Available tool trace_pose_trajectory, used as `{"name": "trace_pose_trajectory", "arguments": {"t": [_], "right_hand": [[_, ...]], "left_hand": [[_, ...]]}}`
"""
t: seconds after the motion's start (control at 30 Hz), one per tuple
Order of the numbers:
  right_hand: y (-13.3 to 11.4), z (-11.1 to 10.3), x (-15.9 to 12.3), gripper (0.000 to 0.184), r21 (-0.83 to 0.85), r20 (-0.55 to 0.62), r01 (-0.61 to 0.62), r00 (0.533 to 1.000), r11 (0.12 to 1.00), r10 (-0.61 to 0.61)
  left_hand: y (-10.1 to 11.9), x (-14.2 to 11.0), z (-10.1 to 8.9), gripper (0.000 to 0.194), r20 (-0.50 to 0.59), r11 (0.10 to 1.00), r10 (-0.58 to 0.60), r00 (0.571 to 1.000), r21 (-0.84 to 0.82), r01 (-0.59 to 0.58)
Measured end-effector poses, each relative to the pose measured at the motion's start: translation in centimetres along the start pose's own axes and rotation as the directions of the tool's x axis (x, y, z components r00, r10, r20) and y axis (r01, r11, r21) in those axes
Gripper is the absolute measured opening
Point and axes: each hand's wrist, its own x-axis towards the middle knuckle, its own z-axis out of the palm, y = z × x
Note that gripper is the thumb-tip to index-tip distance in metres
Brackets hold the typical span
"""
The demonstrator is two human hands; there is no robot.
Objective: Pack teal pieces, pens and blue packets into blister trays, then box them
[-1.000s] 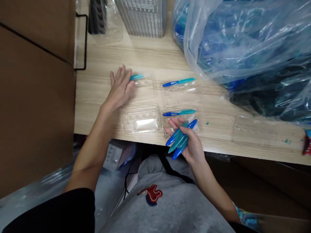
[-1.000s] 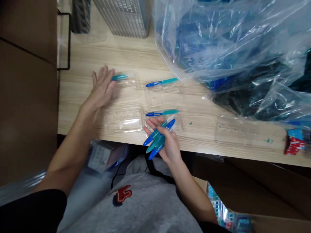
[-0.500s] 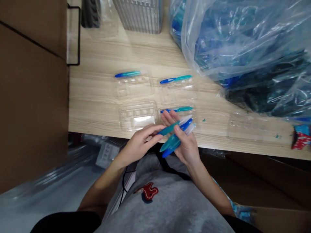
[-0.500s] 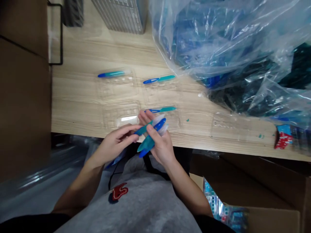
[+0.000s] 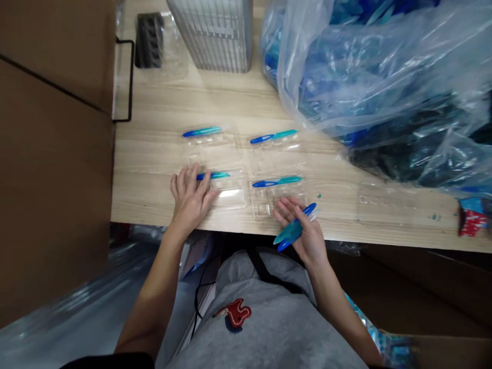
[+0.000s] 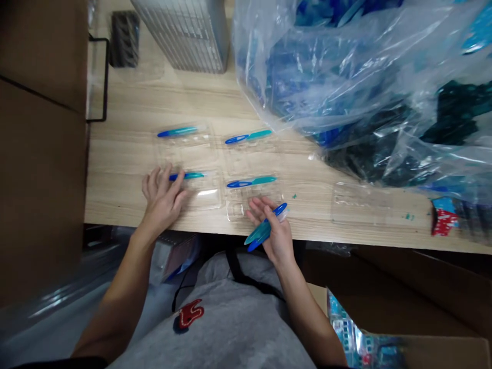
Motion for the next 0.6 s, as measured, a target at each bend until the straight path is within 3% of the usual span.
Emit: {"name": "trace_pose_trajectory", "arguments": {"t": [0.1, 0.17, 0.2, 0.27, 0.33, 0.4, 0.5, 0.6], "right_hand": [[-0.4, 0.6, -0.3, 0.033, 0.077, -0.012, -0.024, 1.000, 0.997, 0.025], [-1.1, 1.6, -0.5, 0.033, 0.117, 0.036, -0.024, 0.999, 0.993, 0.020], [-1.7, 2.3, -0.6, 0.034, 0.132, 0.077, -0.012, 0.997, 0.991, 0.002], [-3.1, 3.9, -0.7, 0.036, 0.121, 0.158, 0.067, 0.984, 0.990, -0.086], [-4.9, 5.4, -0.4, 0.038, 0.012, 0.205, 0.231, 0.952, 0.973, -0.229], [-6.9, 6.5, 0.4, 0.040, -0.117, 0.224, 0.403, 0.901, 0.908, -0.371], [-10.3, 7.3, 2.4, 0.052, -0.110, 0.213, 0.488, 0.862, 0.866, -0.459], [-13.8, 7.4, 3.8, 0.068, -0.047, 0.212, 0.468, 0.868, 0.883, -0.449]], "left_hand": [[1.3, -0.4, -0.7, 0.049, -0.014, 0.995, -0.023, 1.000, -0.095, 0.022], [3.5, -0.5, -0.8, 0.048, -0.046, 0.965, -0.030, 0.999, -0.260, 0.017], [5.0, -0.4, -0.8, 0.046, 0.006, 0.915, -0.019, 1.000, -0.404, 0.019], [8.8, 0.3, -0.4, 0.042, 0.231, 0.731, 0.097, 0.968, -0.677, 0.088], [12.8, 1.7, 0.0, 0.044, 0.392, 0.585, 0.216, 0.894, -0.785, 0.203], [16.2, 4.0, 0.1, 0.051, 0.460, 0.531, 0.267, 0.847, -0.804, 0.269], [19.5, 9.2, -0.9, 0.049, 0.439, 0.586, 0.308, 0.844, -0.786, 0.195], [22.0, 16.6, -2.4, 0.050, 0.352, 0.755, 0.236, 0.906, -0.653, 0.058]]}}
